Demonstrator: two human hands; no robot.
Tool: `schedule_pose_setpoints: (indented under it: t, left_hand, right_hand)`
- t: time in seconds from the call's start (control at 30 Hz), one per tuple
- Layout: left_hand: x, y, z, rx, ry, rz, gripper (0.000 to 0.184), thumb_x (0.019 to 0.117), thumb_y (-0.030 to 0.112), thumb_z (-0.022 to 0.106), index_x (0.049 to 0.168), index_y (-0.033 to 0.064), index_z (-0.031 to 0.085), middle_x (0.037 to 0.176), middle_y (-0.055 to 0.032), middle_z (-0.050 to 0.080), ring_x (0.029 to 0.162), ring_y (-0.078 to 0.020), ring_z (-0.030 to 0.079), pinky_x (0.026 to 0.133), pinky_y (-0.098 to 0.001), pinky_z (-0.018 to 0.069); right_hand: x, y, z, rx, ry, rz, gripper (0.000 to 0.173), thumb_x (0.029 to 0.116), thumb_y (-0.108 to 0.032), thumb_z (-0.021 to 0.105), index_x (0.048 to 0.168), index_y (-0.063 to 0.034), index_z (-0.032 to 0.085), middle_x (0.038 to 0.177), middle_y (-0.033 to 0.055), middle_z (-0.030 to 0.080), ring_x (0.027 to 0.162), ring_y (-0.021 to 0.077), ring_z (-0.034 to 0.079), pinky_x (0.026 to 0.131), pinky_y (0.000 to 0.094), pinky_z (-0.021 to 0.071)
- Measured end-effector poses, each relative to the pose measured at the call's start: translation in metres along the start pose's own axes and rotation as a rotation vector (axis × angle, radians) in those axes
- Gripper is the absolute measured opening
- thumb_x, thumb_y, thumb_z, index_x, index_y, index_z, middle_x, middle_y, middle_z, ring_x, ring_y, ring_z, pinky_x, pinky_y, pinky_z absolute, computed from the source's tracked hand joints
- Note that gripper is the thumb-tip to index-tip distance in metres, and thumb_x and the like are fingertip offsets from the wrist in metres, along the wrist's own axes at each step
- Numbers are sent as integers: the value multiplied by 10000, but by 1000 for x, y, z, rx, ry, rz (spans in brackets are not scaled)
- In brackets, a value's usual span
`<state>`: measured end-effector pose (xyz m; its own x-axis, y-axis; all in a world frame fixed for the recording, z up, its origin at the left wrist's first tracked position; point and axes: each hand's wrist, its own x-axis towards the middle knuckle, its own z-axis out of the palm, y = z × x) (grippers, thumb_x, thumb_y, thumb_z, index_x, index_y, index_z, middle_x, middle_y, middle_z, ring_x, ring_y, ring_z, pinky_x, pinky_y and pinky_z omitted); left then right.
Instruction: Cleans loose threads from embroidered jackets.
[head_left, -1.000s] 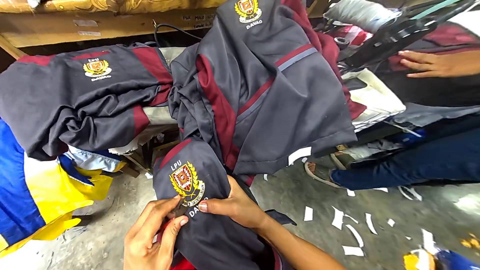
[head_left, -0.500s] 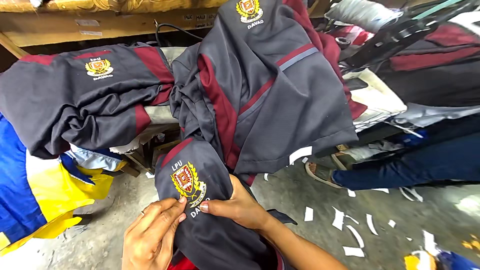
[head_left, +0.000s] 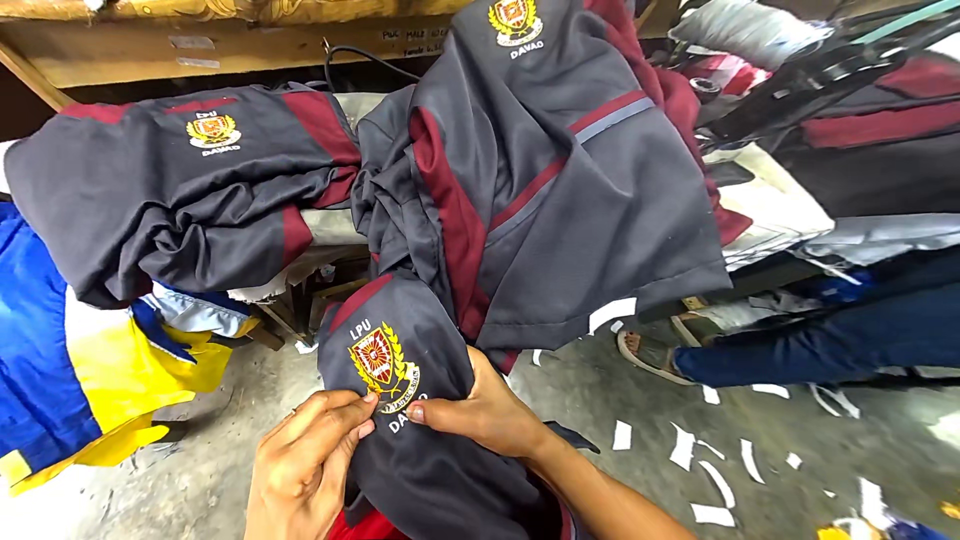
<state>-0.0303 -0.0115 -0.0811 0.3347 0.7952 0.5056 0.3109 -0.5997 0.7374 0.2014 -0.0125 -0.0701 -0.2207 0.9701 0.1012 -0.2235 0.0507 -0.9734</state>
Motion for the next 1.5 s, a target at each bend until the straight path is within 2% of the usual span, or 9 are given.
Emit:
schedule_pose_setpoints:
  t: [0.17,0.37,0.57,0.67,0.9,1.17,1.3,1.5]
  left_hand:
    - [0,2,0,22,0,-7,169,980,170,697,1107,100,783,1066,-38,729,988,-70,692,839,-188,584]
    - [0,5,4,111,10,22,145,985,165,688,1070,99,785,1048,-39,728,985,-69,686,842,-189,572]
    - [1,2,3,16,38,-15,160,983,147,689,1094,67,772,1061,-51,715,974,-61,686,821,-160,580]
    - [1,4,1,14,25,-15,172,979,166,700,1114,91,776,1099,-48,710,1006,-74,678,837,-172,576]
    - [-2,3,3,119,25,4,154,979,172,696,1084,109,789,1080,-50,705,1009,-88,666,863,-195,564]
    - [0,4,1,133,10,12,130,986,168,681,1035,113,788,1051,-27,717,1017,-89,655,884,-201,537]
    - [-1,4,1,85,45,-18,149,981,165,691,1074,92,781,1065,-49,699,995,-75,661,848,-178,556]
    - [0,8,2,130,-20,-37,189,971,185,708,1124,91,768,1089,-71,676,1032,-65,646,869,-163,549]
  right_hand:
    - [2,3,-3,50,-18,-5,418,780,95,757,1155,-47,638,1042,-33,743,974,47,709,903,258,601]
    - [1,2,-3,19,-17,1,432,778,83,765,1167,-52,633,1055,-43,740,986,35,704,911,247,596]
    - [1,6,-6,74,-38,-5,420,779,100,753,1155,-51,642,1048,-32,744,979,47,708,908,259,599]
    - [2,9,-9,143,-55,28,422,787,112,741,1164,-46,637,1053,-18,745,979,62,711,913,278,600]
    - [5,16,-14,248,-102,92,398,806,119,706,1153,-66,645,1044,-17,752,967,66,716,907,286,601]
    - [6,18,-13,219,-102,78,406,801,115,708,1161,-61,641,1053,-20,748,976,63,712,915,282,598]
    - [6,19,-13,219,-109,62,398,803,117,706,1153,-62,645,1051,-23,749,974,60,712,913,279,598]
    - [6,15,-12,152,-117,42,427,805,100,720,1194,-36,609,1065,-16,733,990,56,702,918,276,594]
